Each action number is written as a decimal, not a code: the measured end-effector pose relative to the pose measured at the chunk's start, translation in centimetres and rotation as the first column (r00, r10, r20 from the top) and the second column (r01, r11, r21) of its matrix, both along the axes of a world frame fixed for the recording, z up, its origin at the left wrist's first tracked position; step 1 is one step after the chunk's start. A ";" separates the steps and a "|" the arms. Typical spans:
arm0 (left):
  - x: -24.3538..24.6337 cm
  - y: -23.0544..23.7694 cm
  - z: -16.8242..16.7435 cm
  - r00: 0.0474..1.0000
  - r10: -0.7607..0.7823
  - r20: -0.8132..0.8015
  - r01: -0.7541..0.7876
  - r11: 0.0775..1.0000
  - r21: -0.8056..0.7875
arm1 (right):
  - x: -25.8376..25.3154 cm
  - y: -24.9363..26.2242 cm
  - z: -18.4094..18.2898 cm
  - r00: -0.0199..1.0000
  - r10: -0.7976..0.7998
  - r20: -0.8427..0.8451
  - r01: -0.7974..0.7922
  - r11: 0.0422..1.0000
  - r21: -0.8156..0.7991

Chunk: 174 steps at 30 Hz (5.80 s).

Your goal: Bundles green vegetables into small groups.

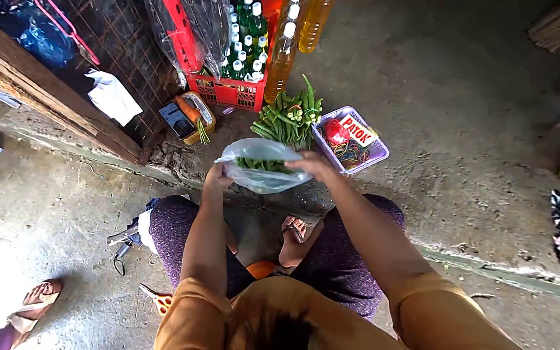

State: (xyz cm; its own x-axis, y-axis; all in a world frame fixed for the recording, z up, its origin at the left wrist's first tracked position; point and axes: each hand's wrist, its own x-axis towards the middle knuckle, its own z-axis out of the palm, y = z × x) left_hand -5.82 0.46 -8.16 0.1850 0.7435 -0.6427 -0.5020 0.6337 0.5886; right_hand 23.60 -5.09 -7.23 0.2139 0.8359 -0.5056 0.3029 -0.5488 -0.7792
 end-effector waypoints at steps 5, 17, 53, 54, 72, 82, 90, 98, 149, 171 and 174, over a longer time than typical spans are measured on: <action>-1.3 1.0 -1.8 0.966 -0.259 0.018 0.260 0.965 -0.034 | 2.2 -0.8 -1.7 0.897 -0.351 -0.268 0.327 0.936 -0.129; 0.9 2.0 -3.8 0.991 0.128 0.035 -0.116 0.965 -0.236 | 2.9 0.1 -4.3 0.507 -0.559 -0.656 0.415 0.825 -0.383; 3.2 10.4 -7.3 0.439 -0.363 -0.822 0.722 0.687 0.082 | -1.9 12.2 -7.7 0.990 0.142 -0.011 -0.142 0.989 0.033; 2.9 10.1 -6.9 0.447 -0.317 -0.836 0.699 0.707 0.105 | -2.1 11.8 -6.7 0.977 0.194 0.087 -0.199 0.978 0.055; 0.7 -0.6 -3.2 0.179 -0.332 -0.926 0.752 0.654 -0.090 | -8.4 3.1 -3.9 0.804 0.455 0.383 -0.516 0.853 0.071; 0.7 4.1 -3.4 -0.237 -0.008 -0.972 0.919 0.321 -0.227 | -5.1 0.6 1.8 0.979 0.055 0.198 -0.111 0.951 0.287; 2.5 2.7 9.4 0.784 -0.427 -0.451 0.610 0.668 0.427 | -7.9 2.7 10.6 0.963 0.253 0.087 -0.261 0.812 0.523; -1.0 -0.2 10.2 0.957 -0.289 0.010 0.278 0.930 0.240 | -12.3 6.1 8.9 0.956 0.243 -0.162 -0.119 0.830 0.546; 4.7 3.5 10.2 0.993 -0.050 0.108 0.013 0.948 0.317 | -3.0 5.3 9.8 0.985 0.158 -0.067 -0.106 0.868 0.485; 0.4 3.8 9.9 0.996 -0.051 0.067 0.021 0.919 0.395 | -5.0 7.5 7.1 0.773 0.207 0.600 -0.360 0.922 0.145; 0.9 3.4 9.6 0.995 -0.104 0.005 0.092 0.907 0.410 | -4.3 5.5 10.1 0.803 0.245 0.544 -0.509 0.758 0.409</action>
